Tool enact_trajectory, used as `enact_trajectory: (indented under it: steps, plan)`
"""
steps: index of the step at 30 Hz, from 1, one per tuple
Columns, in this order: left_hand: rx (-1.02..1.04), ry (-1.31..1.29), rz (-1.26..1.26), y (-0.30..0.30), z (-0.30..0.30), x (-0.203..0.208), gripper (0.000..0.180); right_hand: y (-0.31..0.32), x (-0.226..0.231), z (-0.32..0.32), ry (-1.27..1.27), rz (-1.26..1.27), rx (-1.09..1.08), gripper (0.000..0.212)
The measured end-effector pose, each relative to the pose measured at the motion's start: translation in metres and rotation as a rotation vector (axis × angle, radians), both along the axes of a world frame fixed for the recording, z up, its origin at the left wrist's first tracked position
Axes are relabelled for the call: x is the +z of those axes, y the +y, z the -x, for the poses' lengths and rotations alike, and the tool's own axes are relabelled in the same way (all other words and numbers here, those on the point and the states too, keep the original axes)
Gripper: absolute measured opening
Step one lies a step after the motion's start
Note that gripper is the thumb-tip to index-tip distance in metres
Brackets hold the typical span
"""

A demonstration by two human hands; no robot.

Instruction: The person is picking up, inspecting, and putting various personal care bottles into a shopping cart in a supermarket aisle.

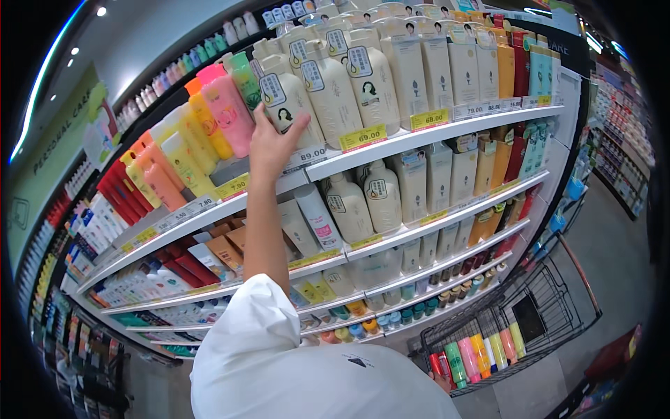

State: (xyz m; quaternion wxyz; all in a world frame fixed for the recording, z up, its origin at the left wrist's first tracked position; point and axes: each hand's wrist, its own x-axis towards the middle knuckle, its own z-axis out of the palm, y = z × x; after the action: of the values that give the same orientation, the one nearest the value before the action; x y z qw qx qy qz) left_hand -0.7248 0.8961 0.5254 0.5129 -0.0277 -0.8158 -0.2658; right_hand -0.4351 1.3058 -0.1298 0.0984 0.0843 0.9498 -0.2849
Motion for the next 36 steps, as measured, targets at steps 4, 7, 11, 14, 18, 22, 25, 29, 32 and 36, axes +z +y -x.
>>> enact_trajectory:
  steps: [4, 7, 11, 14, 18, 22, 25, 29, 32, 36]
  plan:
    - [0.049, -0.064, -0.044, 0.01, -0.012, 0.005, 0.091, 0.021, -0.016, 0.009, 0.039, -0.007, 0.02, 0.039]
    - [0.145, 0.003, -0.031, 0.003, 0.002, -0.006, 0.084, 0.029, -0.026, 0.009, 0.111, 0.001, 0.006, 0.04]
    - [0.107, 0.657, -0.127, 0.025, -0.037, 0.012, 0.059, 0.04, 0.003, 0.015, 0.043, -0.01, -0.008, 0.041]
    - [-0.186, 1.033, -0.197, 0.053, -0.074, 0.037, 0.057, 0.048, -0.003, 0.016, 0.048, 0.017, 0.004, 0.042]
    - [-0.687, 0.886, -0.729, 0.103, -0.113, 0.015, 0.064, 0.06, 0.03, 0.029, -0.063, 0.282, 0.166, 0.04]
    - [-1.943, 0.051, -0.94, 0.155, -0.106, -0.03, 0.078, 0.072, -0.035, 0.021, -0.175, 0.315, 0.128, 0.044]
    - [-2.494, -0.484, -1.284, 0.203, -0.069, -0.093, 0.088, 0.072, -0.01, 0.016, -0.275, 0.429, 0.02, 0.054]
    - [-2.425, -1.125, -1.845, 0.273, -0.052, -0.158, 0.091, 0.046, 0.043, 0.028, 0.164, 0.535, -0.067, 0.038]
    - [-2.34, -1.365, -1.899, 0.304, -0.053, -0.194, 0.096, 0.047, 0.182, 0.049, 0.378, 0.467, -0.207, 0.03]
    - [-2.131, -1.623, -1.694, 0.345, -0.056, -0.236, 0.096, 0.059, 0.347, 0.037, 0.478, 0.591, -0.261, 0.024]
